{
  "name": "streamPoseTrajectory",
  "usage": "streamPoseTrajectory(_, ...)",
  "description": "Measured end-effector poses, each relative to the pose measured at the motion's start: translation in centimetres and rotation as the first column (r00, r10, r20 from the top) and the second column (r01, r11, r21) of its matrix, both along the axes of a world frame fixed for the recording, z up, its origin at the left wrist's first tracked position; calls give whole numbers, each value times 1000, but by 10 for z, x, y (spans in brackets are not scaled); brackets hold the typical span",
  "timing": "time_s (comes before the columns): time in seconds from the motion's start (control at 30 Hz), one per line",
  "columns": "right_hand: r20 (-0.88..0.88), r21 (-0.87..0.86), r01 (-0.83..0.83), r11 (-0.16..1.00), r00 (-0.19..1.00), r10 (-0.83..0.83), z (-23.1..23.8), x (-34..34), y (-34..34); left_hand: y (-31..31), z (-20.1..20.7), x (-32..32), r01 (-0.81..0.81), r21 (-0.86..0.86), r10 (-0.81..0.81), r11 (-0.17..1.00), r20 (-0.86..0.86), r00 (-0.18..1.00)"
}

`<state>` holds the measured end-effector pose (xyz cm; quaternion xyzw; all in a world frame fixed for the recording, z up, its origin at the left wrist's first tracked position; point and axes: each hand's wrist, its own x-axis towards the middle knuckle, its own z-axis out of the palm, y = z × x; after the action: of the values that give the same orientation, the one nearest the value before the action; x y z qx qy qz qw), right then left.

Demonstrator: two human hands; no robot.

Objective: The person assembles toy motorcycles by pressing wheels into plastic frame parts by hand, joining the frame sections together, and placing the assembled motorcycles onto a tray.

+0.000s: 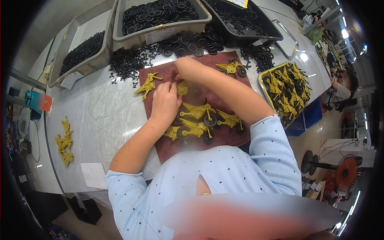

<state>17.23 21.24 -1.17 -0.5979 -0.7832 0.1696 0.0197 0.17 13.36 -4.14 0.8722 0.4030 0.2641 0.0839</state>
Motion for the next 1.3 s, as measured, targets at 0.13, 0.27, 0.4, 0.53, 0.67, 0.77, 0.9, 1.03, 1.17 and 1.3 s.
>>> streamPoseTrajectory(0.13, -389, 156, 76, 985, 921, -9, 16, 16, -11, 8, -4, -2, -2, 9, 2, 1000, 27, 1000)
streamPoseTrajectory(0.27, -594, -110, 311, 944, 741, -313, 24, 39, -44, 13, -5, -5, 37, 26, -39, 999, 64, 997)
streamPoseTrajectory(0.4, -557, -57, 360, 931, 763, -329, -1, 59, -64, 14, -4, -4, 41, 24, -43, 999, 74, 996)
streamPoseTrajectory(0.53, -414, 17, 303, 953, 870, -269, 2, 58, -64, 17, -6, -4, 39, -8, -38, 999, 94, 995)
streamPoseTrajectory(0.67, -599, -240, 333, 912, 688, -409, 5, 49, -52, 17, -5, -4, 50, -38, -45, 998, 119, 992)
streamPoseTrajectory(0.77, -619, -299, 300, 906, 662, -423, 1, 43, -44, 17, -7, -4, 53, -30, -49, 998, 126, 991)
streamPoseTrajectory(0.9, -545, -232, 238, 943, 771, -329, -4, 38, -38, 18, -8, -4, 51, -35, -47, 998, 110, 993)
streamPoseTrajectory(1.03, -594, -114, 195, 974, 772, -225, -9, 40, -35, 18, -9, -4, 50, -17, -48, 999, 103, 994)
streamPoseTrajectory(1.17, -667, -387, 130, 913, 644, -374, 3, 47, -33, 20, -8, -4, 52, -42, -47, 998, 115, 992)
streamPoseTrajectory(1.3, -709, -387, 85, 918, 609, -355, 17, 51, -35, 20, -11, -5, 44, -43, -39, 998, 112, 993)
